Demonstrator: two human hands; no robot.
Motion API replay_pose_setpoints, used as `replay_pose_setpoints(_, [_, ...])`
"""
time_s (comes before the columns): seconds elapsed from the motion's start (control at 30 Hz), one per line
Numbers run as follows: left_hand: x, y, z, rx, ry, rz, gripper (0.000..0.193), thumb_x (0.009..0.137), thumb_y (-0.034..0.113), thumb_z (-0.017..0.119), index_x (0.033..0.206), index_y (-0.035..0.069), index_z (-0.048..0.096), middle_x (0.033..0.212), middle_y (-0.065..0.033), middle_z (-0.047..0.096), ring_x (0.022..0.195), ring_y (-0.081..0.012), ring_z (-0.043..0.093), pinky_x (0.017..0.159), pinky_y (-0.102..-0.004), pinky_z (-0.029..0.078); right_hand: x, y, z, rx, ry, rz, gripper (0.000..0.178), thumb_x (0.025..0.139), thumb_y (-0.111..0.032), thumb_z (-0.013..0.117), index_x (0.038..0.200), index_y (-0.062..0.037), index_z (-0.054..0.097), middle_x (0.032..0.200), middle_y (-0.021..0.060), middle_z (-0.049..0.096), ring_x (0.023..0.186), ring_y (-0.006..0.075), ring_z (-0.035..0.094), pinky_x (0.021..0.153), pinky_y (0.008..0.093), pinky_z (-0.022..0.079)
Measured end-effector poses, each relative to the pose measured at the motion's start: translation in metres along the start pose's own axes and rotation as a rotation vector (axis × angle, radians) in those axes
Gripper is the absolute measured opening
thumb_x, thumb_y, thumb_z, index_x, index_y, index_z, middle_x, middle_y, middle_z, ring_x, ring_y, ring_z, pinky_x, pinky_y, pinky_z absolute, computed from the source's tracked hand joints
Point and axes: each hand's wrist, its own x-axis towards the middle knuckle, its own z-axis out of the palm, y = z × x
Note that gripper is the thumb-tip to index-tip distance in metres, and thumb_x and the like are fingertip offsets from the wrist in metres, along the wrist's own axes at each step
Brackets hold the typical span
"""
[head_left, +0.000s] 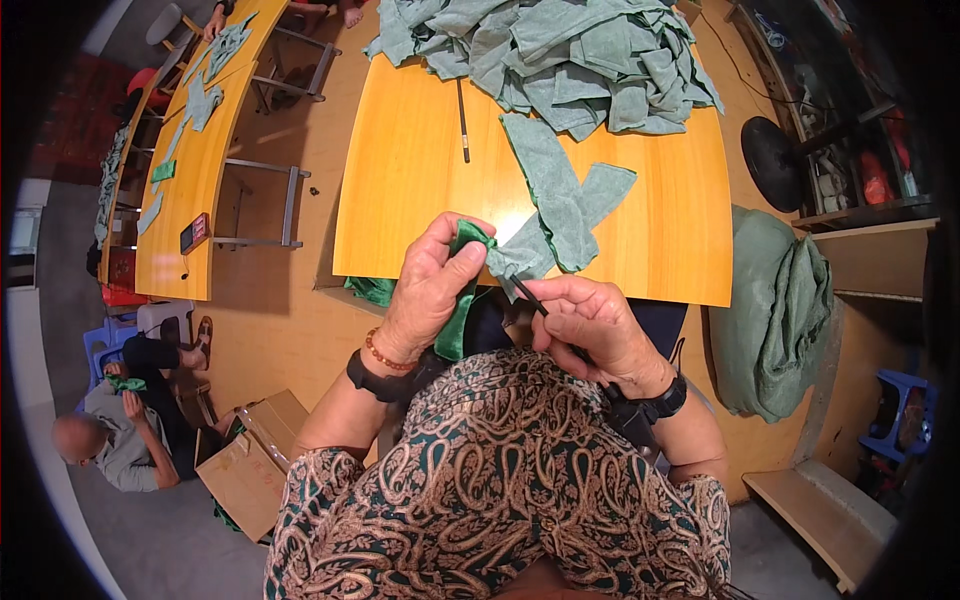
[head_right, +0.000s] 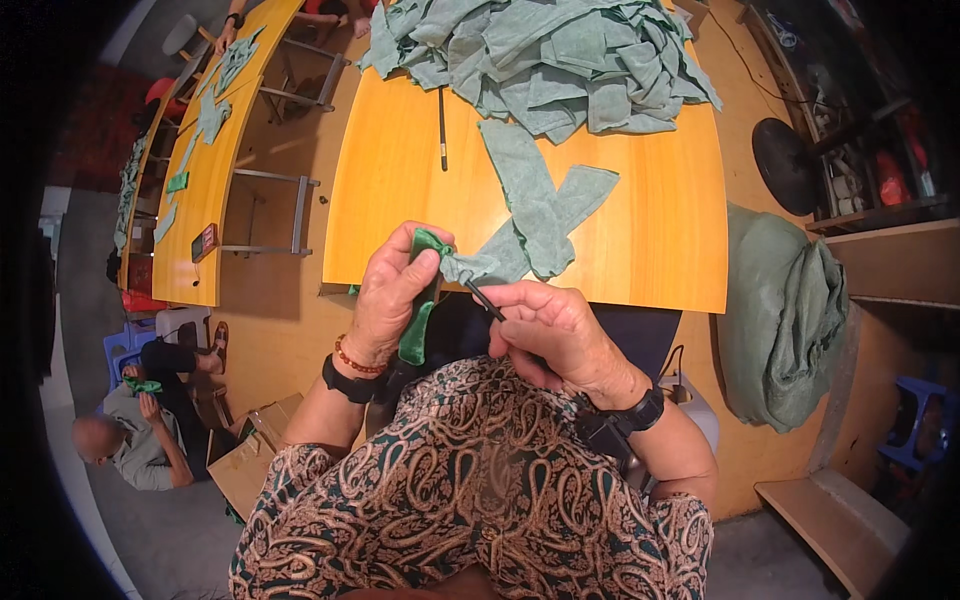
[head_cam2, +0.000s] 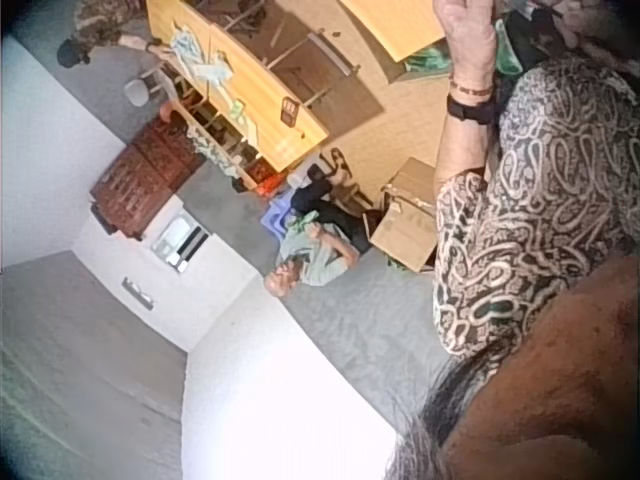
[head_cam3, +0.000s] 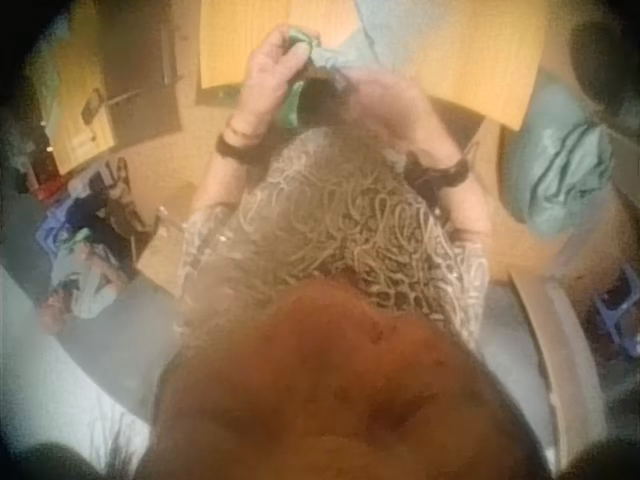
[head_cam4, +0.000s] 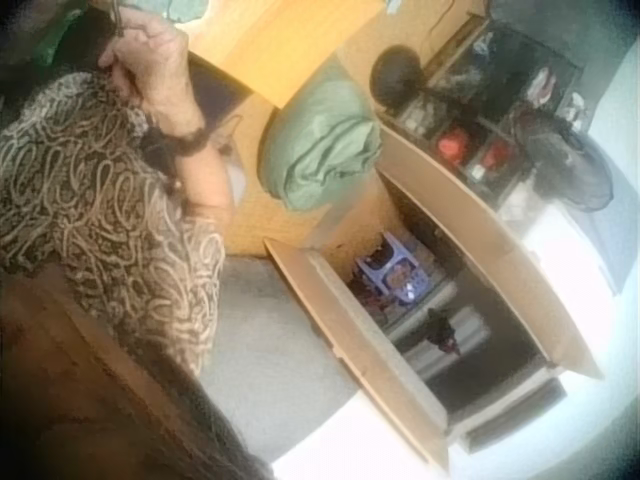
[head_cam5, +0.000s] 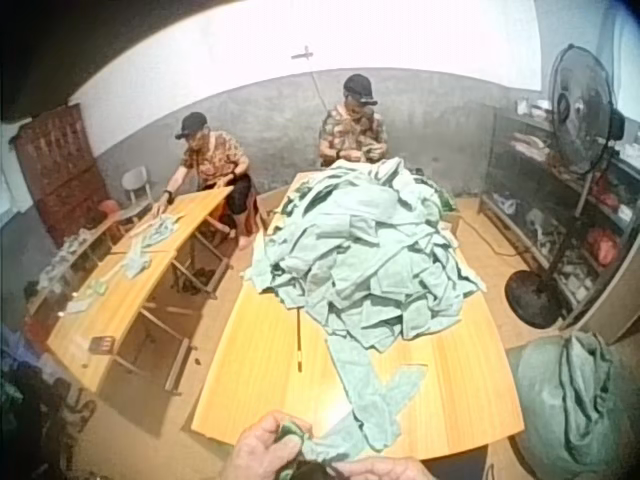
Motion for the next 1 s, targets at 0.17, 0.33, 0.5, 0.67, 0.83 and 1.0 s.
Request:
replay_pose_setpoints(0.17, [0.007,-0.007,-0.014,-0.165,-0.003,-0.024,0.021,0.097,0.018,0.062,0.112,0.005,0.061,0.095,-0.0026,0.064,0.07,-0.0045,0.055,0.061,-0.0177,0.044,-0.018,0.001,-0.011,-0.09,-0.013,-0.027,0.042,0.097,0.003,0.046,0.139,-0.0017,0.049,0.084,0.0096,0.066,0.043,0.0051,0.05,0.036,0.0182,0.036])
replay_pose_setpoints(0.33, [0.008,-0.002,-0.016,-0.251,0.015,-0.007,0.026,0.099,0.023,0.059,0.114,0.002,0.061,0.095,-0.0049,0.064,0.074,-0.0071,0.06,0.062,-0.019,0.048,-0.035,-0.002,-0.019,-0.009,-0.077,-0.066,0.048,0.096,0.007,0.044,0.142,-0.004,0.047,0.084,0.0125,0.068,0.04,0.0048,0.049,0.037,0.0179,0.037])
replay_pose_setpoints(0.5, [0.009,0.002,-0.007,-0.242,-0.007,-0.02,0.028,0.098,0.025,0.061,0.116,0.003,0.062,0.095,-0.0038,0.069,0.076,-0.0037,0.06,0.06,-0.0159,0.045,-0.02,-0.003,-0.016,-0.086,-0.061,0.0,0.044,0.097,0.005,0.047,0.139,-0.0044,0.051,0.083,0.0103,0.069,0.041,0.004,0.049,0.037,0.0172,0.036])
replay_pose_setpoints(0.67, [0.004,0.001,-0.004,-0.124,0.048,0.01,0.031,0.099,0.027,0.061,0.118,0.003,0.062,0.093,-0.003,0.067,0.073,-0.0021,0.057,0.057,-0.0153,0.043,-0.012,0.005,-0.012,-0.065,-0.027,0.018,0.042,0.097,0.003,0.05,0.138,-0.0083,0.054,0.082,0.0081,0.069,0.043,0.0027,0.047,0.037,0.0166,0.034])
replay_pose_setpoints(0.83, [-0.001,-0.013,0.009,-0.153,0.04,-0.034,0.041,0.101,0.028,0.056,0.135,0.004,0.051,0.091,-0.0028,0.065,0.063,-0.001,0.045,0.054,-0.015,0.038,-0.006,0.021,-0.007,-0.017,0.023,-0.026,0.041,0.097,0.001,0.051,0.137,-0.0101,0.055,0.082,0.0074,0.068,0.042,0.0033,0.045,0.037,0.0172,0.032])
replay_pose_setpoints(1.0, [-0.008,-0.021,0.03,-0.334,0.05,-0.072,0.049,0.104,0.033,0.05,0.142,0.005,0.038,0.089,-0.0049,0.062,0.061,-0.0029,0.044,0.054,-0.0163,0.038,0.013,0.036,-0.006,0.114,0.058,-0.152,0.037,0.096,-0.005,0.056,0.133,-0.0057,0.056,0.082,0.008,0.068,0.042,0.0059,0.046,0.036,0.0185,0.032])
